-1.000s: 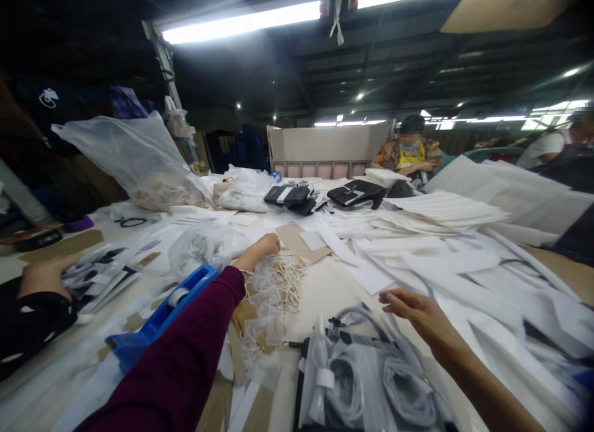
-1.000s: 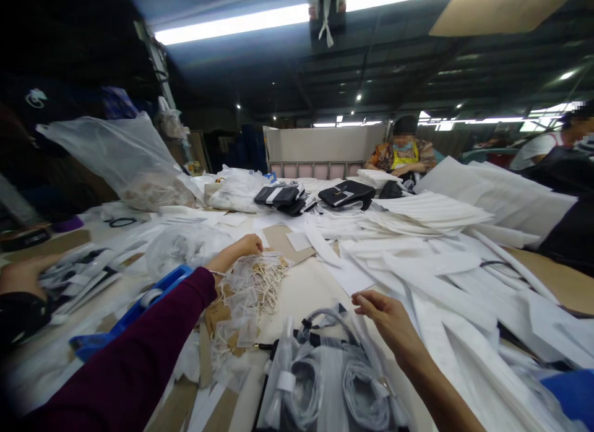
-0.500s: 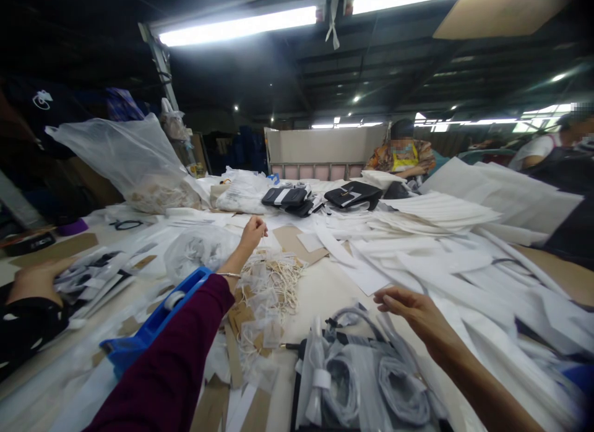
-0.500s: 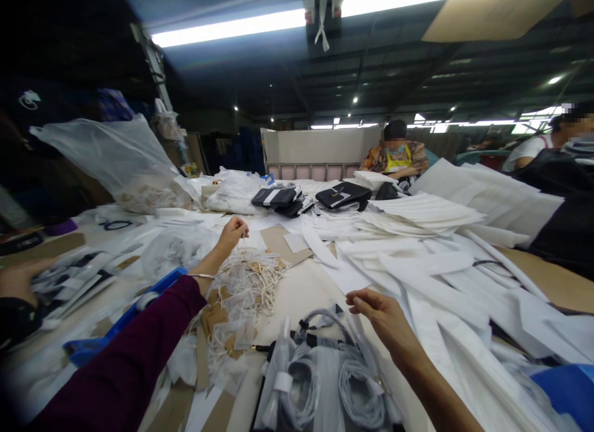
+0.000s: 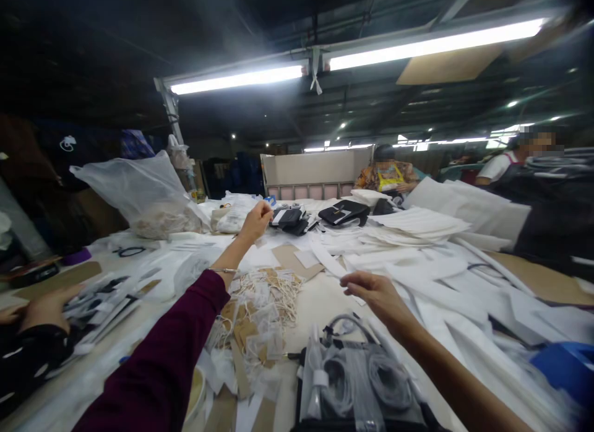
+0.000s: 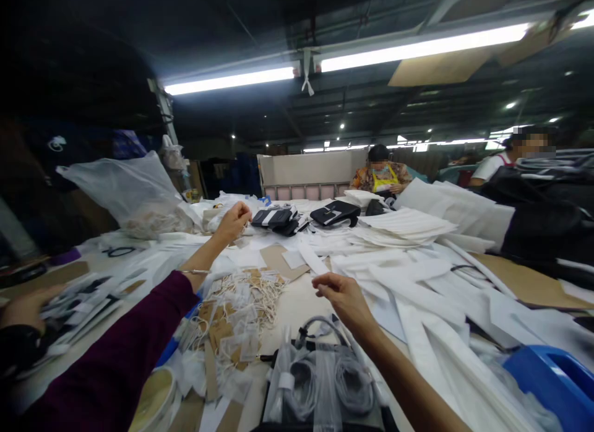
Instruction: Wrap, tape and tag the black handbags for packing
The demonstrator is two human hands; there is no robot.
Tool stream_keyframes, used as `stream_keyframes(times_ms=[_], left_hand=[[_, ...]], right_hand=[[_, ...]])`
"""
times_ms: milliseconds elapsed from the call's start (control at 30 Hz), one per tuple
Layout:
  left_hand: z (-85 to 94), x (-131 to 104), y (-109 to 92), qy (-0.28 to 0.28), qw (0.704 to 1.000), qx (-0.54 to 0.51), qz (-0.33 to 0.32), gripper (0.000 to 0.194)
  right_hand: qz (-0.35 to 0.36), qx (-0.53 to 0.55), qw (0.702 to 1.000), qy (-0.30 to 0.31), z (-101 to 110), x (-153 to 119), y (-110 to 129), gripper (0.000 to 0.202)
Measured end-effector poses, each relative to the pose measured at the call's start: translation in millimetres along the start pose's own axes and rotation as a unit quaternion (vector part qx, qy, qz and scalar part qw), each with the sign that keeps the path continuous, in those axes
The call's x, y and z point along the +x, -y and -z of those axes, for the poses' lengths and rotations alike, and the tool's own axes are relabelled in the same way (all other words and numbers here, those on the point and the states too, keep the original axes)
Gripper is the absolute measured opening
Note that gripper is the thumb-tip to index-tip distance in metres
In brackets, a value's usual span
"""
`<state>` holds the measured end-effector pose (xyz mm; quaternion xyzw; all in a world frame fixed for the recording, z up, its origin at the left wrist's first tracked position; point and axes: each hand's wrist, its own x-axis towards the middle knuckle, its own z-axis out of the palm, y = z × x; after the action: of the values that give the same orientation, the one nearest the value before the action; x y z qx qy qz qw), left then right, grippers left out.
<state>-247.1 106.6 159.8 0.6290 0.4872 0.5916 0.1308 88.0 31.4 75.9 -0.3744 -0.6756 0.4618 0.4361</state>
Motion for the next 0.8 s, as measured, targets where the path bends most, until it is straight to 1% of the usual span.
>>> stream_keyframes(times_ms=[67, 167, 267, 300, 333, 400, 467, 567, 700, 800], left_hand=[[-17.7, -5.0, -19.7, 0.046, 0.999, -0.004, -0.003, 0.013], [-47.0, -20.0, -47.8, 0.094, 0.995, -0.019, -0.009, 0.013], [-73.1, -38.5, -77.0, 0.137, 0.989, -0.057, 0.001, 0.015], [-80.1, -44.8, -87.0, 0.150, 0.986, -0.070, 0.005, 0.015], [-86.1, -51.1, -97.0, 0.161, 0.984, -0.079, 0.007, 0.015], [-95.3, -62.7, -115.6, 0.163, 0.983, -0.079, -0.005, 0.014], [-101.3, -72.6, -130.8, 0.137, 0.989, -0.056, -0.031, 0.013], [-107.7, -84.0, -144.7, 0.103, 0.992, -0.041, -0.057, 0.013], [-116.4, -93.8, -150.9, 0.111, 0.989, -0.087, -0.051, 0.012], [-123.4, -98.7, -153.6, 0.116, 0.984, -0.120, -0.055, 0.012]], right_hand=[[0.038, 0.004, 0.999, -0.001, -14.9, 11.5, 16.4, 0.021], [0.073, 0.016, 0.997, -0.011, -36.9, 29.6, 36.3, 0.027], [0.071, 0.022, 0.997, -0.018, -52.5, 40.8, 44.1, 0.037], [0.065, 0.017, 0.998, -0.020, -55.1, 41.8, 44.2, 0.036], [0.057, 0.016, 0.998, -0.021, -56.1, 41.2, 43.4, 0.031], [0.040, 0.039, 0.998, -0.015, -53.6, 35.9, 40.8, 0.014], [0.030, 0.083, 0.996, -0.015, -45.6, 26.8, 38.8, 0.003], [0.040, 0.109, 0.993, -0.033, -28.5, 11.4, 39.0, 0.003], [0.077, 0.100, 0.991, -0.037, -7.9, -5.9, 42.8, 0.007], [0.088, 0.130, 0.987, -0.029, 1.4, -16.6, 46.6, 0.014]])
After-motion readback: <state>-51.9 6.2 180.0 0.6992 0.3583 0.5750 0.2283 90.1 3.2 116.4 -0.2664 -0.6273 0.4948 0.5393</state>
